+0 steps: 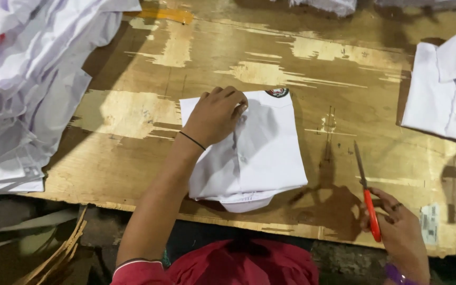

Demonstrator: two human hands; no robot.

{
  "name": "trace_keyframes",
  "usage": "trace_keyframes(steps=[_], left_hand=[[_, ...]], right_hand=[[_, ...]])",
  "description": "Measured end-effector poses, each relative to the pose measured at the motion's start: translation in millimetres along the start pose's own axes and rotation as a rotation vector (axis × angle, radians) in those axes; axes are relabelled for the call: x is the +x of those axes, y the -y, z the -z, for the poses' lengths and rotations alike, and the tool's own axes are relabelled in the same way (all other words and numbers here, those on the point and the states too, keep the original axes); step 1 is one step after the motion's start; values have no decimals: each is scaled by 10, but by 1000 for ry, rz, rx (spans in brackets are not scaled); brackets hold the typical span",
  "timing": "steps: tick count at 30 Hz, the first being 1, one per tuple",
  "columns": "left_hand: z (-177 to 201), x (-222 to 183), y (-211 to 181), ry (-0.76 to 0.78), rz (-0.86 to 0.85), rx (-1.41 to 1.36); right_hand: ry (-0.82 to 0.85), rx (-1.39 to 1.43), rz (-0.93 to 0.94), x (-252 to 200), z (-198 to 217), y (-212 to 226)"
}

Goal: Folding a white collared shirt and trimming loose threads with scissors on a wooden workbench.

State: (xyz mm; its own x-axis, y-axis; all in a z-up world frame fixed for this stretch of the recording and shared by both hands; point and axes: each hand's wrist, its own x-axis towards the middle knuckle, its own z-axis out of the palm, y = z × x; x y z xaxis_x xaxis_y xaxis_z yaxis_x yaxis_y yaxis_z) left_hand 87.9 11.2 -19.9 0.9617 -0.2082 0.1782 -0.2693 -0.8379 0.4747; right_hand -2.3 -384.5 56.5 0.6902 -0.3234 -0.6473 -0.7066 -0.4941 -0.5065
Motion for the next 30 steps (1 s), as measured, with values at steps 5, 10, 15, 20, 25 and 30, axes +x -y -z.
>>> trace_keyframes(steps=[5, 10, 15, 20, 25, 30], left_hand=[[-94, 171, -80, -46, -55, -25], [-71, 335, -228, 75, 39, 135], [-263, 506, -290, 41, 30, 161], [-555, 540, -276, -3, 31, 255], [-674, 533, -258, -68, 30, 355], [-64, 375, -608, -38, 120, 48]], right_hand=[[128, 162, 168, 135, -128, 72], [137, -91, 539, 160, -328, 507], [54, -326, 663, 575, -502, 506], [-20, -473, 769, 714, -602, 550], [-47, -372, 701, 871, -666, 521], [-214, -384, 839, 840, -516, 354]])
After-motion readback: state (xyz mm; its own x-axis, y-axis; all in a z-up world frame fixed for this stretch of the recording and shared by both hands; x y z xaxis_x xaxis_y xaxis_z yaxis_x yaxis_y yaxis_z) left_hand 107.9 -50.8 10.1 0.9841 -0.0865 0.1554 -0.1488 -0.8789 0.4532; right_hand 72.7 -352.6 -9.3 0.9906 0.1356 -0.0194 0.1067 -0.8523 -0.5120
